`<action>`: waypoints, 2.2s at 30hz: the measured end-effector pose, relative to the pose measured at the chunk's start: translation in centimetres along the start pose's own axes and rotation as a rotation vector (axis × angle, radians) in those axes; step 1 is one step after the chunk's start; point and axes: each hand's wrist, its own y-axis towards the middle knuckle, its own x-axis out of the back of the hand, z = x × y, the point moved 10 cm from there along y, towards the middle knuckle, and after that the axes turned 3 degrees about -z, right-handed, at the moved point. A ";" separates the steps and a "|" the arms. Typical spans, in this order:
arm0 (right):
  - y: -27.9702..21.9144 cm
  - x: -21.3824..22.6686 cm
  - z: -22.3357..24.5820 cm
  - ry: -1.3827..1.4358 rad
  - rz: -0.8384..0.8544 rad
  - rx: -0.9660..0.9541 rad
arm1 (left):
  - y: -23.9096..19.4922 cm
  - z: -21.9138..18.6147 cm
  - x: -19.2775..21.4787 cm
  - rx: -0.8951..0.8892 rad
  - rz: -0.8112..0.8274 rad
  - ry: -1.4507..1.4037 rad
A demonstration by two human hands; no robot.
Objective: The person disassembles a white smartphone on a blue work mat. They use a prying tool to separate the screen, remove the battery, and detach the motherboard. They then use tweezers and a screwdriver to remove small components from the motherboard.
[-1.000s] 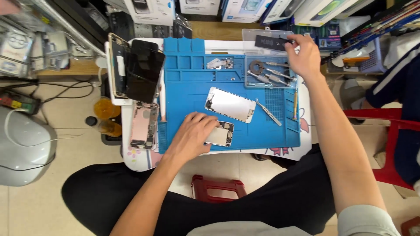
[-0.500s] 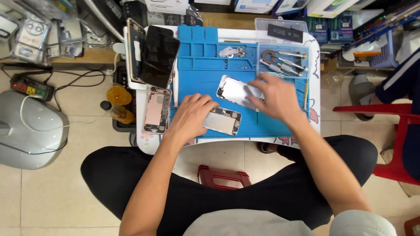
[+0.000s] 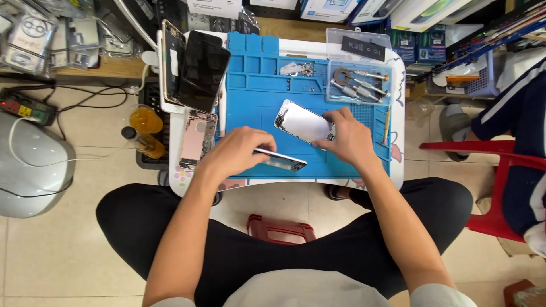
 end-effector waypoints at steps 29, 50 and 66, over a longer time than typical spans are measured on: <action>-4.8 8.0 -2.9 0.224 -0.216 0.039 | 3.9 4.6 7.5 0.120 -0.568 -0.285; -5.6 9.3 -1.6 0.315 -0.266 0.085 | 5.4 3.5 -4.6 0.001 -0.629 0.494; -5.3 9.3 -1.0 0.303 -0.274 0.110 | 3.3 4.1 -0.9 0.073 -0.611 0.536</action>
